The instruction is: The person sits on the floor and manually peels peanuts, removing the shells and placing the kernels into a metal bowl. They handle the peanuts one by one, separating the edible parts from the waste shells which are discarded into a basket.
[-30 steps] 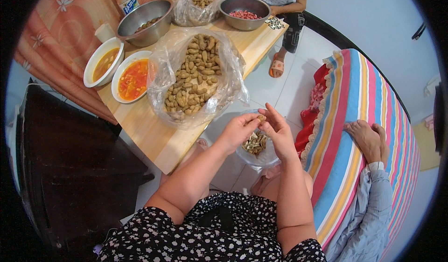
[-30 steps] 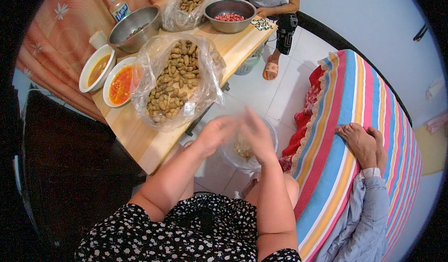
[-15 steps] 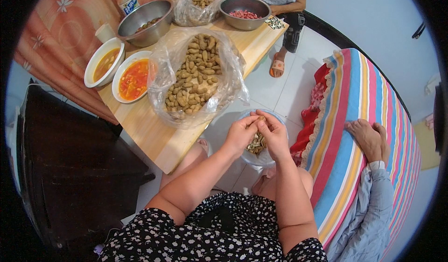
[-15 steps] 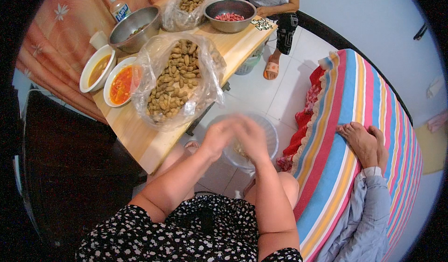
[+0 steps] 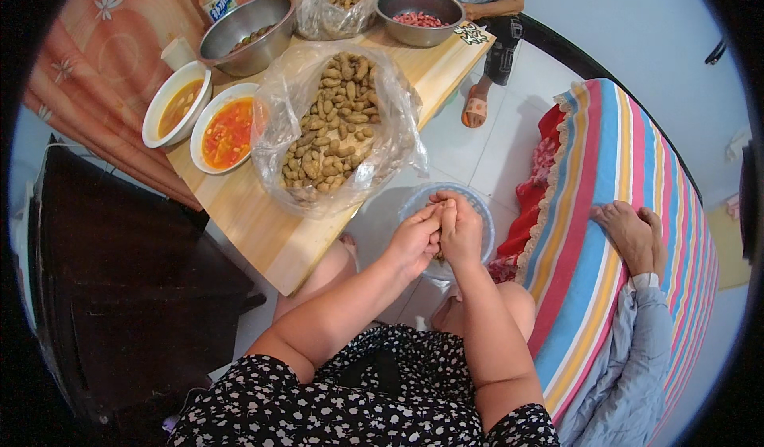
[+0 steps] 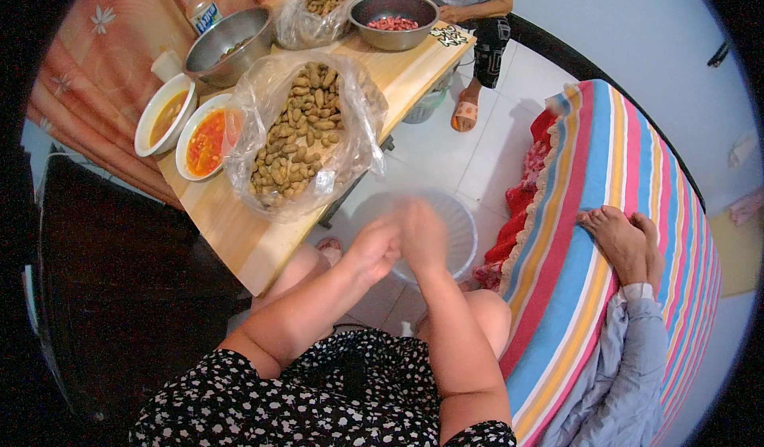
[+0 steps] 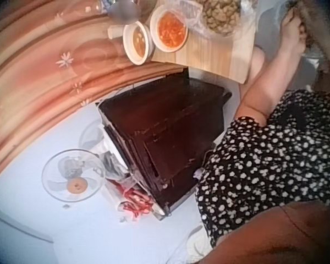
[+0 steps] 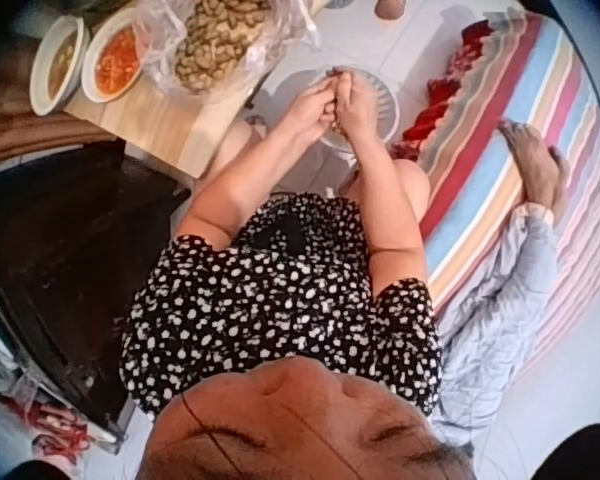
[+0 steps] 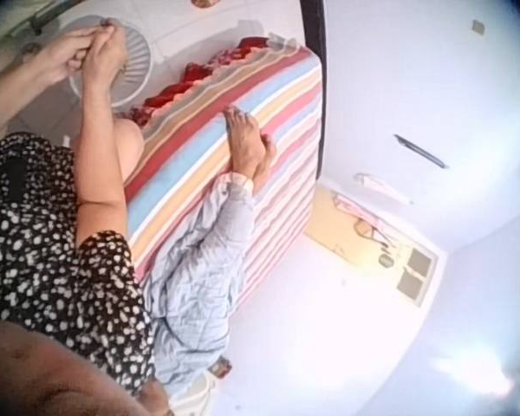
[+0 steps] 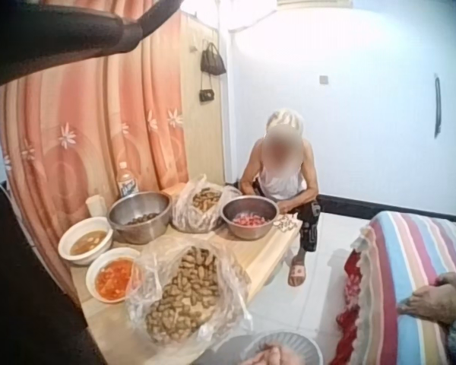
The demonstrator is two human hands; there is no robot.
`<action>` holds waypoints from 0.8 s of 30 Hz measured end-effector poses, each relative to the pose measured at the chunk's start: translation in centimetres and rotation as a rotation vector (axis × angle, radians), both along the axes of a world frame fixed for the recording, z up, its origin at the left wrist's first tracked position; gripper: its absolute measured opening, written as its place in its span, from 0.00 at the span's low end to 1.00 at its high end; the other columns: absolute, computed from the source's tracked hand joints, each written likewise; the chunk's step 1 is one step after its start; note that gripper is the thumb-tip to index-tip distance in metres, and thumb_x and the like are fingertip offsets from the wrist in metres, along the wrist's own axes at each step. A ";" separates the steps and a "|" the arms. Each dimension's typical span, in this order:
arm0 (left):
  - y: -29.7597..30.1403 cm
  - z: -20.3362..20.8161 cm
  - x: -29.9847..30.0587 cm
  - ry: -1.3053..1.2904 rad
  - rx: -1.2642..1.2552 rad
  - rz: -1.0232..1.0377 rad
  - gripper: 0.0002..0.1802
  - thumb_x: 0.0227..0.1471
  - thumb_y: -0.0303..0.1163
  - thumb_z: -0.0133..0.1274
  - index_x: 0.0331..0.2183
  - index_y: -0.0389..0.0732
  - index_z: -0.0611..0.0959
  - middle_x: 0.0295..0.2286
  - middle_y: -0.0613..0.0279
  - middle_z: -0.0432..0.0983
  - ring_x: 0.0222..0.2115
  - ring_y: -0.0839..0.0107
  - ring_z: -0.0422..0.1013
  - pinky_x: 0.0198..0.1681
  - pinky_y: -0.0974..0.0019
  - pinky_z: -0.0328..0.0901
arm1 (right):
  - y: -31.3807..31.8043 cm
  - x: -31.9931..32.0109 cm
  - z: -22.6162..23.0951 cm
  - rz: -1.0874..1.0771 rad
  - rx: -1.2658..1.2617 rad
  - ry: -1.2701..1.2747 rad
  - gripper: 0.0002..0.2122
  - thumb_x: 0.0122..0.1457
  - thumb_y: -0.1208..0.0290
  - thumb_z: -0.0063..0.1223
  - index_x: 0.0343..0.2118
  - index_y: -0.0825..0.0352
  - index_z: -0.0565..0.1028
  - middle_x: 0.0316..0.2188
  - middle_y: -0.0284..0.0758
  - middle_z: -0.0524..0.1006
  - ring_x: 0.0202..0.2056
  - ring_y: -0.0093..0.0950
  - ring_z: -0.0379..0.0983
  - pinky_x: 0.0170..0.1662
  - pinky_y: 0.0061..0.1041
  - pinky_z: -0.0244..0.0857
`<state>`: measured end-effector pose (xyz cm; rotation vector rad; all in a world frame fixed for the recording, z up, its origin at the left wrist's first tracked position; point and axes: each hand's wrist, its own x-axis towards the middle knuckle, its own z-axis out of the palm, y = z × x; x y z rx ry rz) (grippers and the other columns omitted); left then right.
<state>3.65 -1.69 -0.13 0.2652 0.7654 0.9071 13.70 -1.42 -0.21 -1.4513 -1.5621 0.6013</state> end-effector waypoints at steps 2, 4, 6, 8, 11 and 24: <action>0.1 0.2 0.0 -0.016 -0.036 0.017 0.08 0.54 0.36 0.44 0.32 0.45 0.76 0.18 0.78 0.62 0.15 0.89 0.55 0.13 0.83 0.49 | -0.1 -0.4 0.5 -0.007 -0.050 -0.096 0.11 0.59 0.73 0.34 0.34 0.72 0.71 0.28 0.40 0.76 0.28 0.27 0.72 0.33 0.22 0.65; 0.2 0.9 0.2 0.026 -0.058 0.036 0.08 0.54 0.36 0.44 0.31 0.45 0.75 0.17 0.77 0.62 0.15 0.88 0.55 0.13 0.83 0.49 | -0.1 -0.5 0.5 0.005 -0.079 -0.079 0.11 0.59 0.73 0.33 0.36 0.72 0.70 0.31 0.39 0.76 0.28 0.26 0.72 0.33 0.22 0.65; 0.6 1.2 0.1 0.080 -0.013 0.037 0.08 0.54 0.36 0.45 0.33 0.44 0.76 0.17 0.77 0.62 0.14 0.88 0.55 0.14 0.83 0.49 | 0.0 -0.3 -0.1 0.035 -0.087 0.051 0.12 0.60 0.73 0.32 0.38 0.71 0.69 0.34 0.37 0.75 0.30 0.25 0.71 0.34 0.21 0.65; 1.0 1.4 0.2 0.169 0.065 0.032 0.09 0.53 0.36 0.46 0.34 0.43 0.76 0.16 0.76 0.62 0.14 0.87 0.56 0.14 0.83 0.49 | 0.7 -0.1 -1.3 0.089 -0.095 0.434 0.12 0.60 0.71 0.32 0.40 0.71 0.68 0.37 0.35 0.73 0.32 0.24 0.70 0.35 0.20 0.63; 1.6 1.9 -0.1 0.337 0.216 0.017 0.11 0.52 0.33 0.46 0.37 0.40 0.77 0.18 0.73 0.66 0.15 0.87 0.58 0.15 0.82 0.52 | 0.7 -0.1 -0.1 0.059 -0.256 0.892 0.12 0.61 0.70 0.34 0.43 0.70 0.66 0.38 0.33 0.71 0.35 0.21 0.68 0.37 0.19 0.62; 2.3 0.8 0.1 0.552 0.367 0.006 0.12 0.48 0.28 0.51 0.36 0.34 0.78 0.30 0.65 0.75 0.27 0.82 0.68 0.30 0.78 0.63 | 0.1 1.0 -2.4 -0.127 -0.342 0.934 0.15 0.52 0.69 0.49 0.42 0.71 0.70 0.35 0.34 0.72 0.34 0.21 0.66 0.36 0.18 0.60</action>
